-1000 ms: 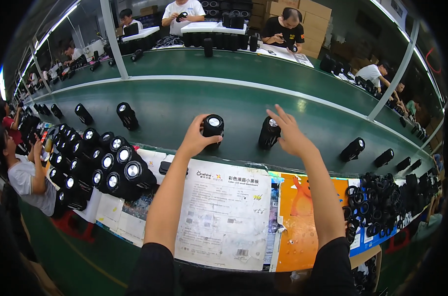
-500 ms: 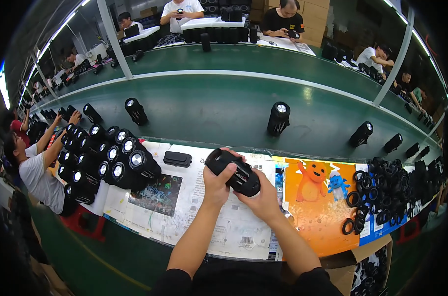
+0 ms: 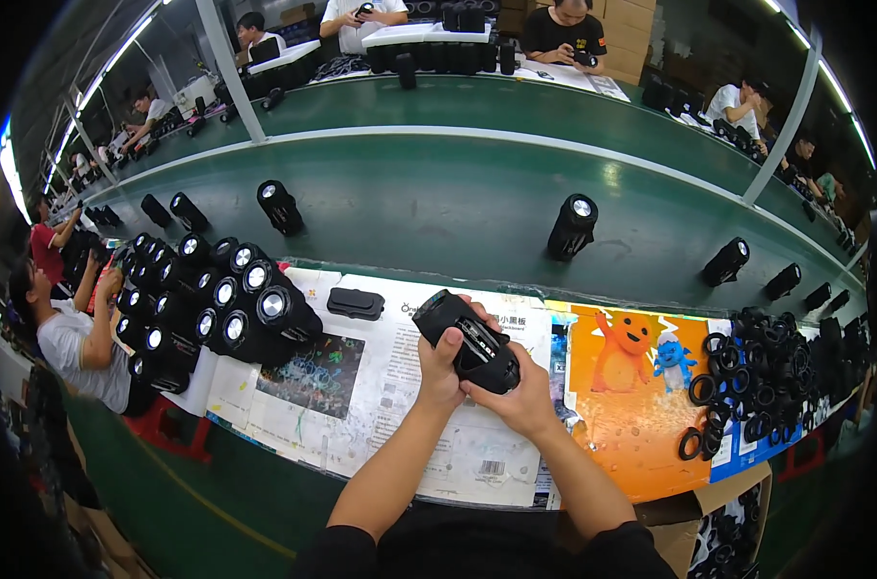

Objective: The person assembles plastic rings onto cylindrical electronic components by hand, placing them on a conveyor belt on a factory production line.

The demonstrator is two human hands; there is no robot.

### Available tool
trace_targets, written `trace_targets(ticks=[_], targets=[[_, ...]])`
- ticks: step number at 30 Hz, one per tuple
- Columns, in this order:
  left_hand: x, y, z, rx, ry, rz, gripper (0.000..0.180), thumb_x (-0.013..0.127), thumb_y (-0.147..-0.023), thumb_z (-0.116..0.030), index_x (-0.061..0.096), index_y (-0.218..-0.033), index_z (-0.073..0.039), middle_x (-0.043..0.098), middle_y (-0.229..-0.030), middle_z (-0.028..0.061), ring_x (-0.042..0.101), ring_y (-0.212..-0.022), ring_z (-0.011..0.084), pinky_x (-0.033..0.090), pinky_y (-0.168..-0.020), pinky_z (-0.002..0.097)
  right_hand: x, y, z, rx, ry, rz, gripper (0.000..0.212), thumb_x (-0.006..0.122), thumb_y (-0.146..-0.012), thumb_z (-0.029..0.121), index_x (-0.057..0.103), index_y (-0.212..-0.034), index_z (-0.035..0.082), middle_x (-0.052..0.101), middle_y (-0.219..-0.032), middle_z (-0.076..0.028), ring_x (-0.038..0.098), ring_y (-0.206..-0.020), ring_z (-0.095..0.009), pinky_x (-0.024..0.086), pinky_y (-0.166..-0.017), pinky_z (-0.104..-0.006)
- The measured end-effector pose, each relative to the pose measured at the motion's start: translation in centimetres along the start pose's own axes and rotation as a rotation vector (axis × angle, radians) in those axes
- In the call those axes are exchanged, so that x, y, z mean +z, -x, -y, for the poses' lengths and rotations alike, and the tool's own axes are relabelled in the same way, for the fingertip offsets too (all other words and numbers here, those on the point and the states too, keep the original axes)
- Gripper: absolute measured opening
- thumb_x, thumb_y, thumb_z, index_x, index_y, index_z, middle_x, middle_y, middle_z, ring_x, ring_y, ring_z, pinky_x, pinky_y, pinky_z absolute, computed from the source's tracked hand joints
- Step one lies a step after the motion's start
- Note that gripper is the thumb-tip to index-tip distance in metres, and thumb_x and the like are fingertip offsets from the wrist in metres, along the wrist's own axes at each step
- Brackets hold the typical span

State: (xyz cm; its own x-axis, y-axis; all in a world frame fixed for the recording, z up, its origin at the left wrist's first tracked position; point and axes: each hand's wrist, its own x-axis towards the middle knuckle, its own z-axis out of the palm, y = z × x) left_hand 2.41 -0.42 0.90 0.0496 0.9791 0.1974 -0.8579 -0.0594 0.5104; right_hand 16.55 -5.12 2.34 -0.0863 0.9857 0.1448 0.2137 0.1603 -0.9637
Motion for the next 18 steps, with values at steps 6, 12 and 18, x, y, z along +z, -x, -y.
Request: trace_targets(ticks=[6,12,18], targets=[[0.2,0.4,-0.4,0.009,-0.071,0.026,0.065,0.090,-0.093,-0.037,0.057,-0.137,-0.003,0.069,-0.118,0.0130,0.074,-0.108,0.0283,0.065,-0.098,0.0452,0.4,0.7,-0.9,-0.004,-0.019,0.004,0.072,0.101,-0.080,0.028,0.064,-0.133,-0.003,0.079,-0.117,-0.018,0.078,-0.104,-0.023,0.061,-0.096,-0.0356],[0.8,0.3,0.6,-0.017,-0.115,0.043,0.063,0.090,-0.092,-0.031,0.057,-0.137,-0.003,0.070,-0.117,0.0125,0.073,-0.105,0.0268,0.063,-0.095,0.0424,-0.1,1.3,-1.6,0.049,-0.098,-0.039,0.067,0.100,-0.080,0.030,0.065,-0.128,-0.002,0.078,-0.115,-0.015,0.076,-0.106,-0.020,0.061,-0.095,-0.0366],[-2.4,-0.5,-0.6,-0.045,-0.184,0.002,0.061,0.089,-0.090,-0.037,0.060,-0.132,-0.004,0.069,-0.114,0.0114,0.072,-0.102,0.0252,0.064,-0.092,0.0402,-1.1,0.1,-1.0,0.070,0.084,0.256,0.096,0.092,-0.082,0.063,0.060,-0.142,-0.005,0.075,-0.123,-0.027,0.074,-0.113,-0.038,0.057,-0.100,-0.0446]])
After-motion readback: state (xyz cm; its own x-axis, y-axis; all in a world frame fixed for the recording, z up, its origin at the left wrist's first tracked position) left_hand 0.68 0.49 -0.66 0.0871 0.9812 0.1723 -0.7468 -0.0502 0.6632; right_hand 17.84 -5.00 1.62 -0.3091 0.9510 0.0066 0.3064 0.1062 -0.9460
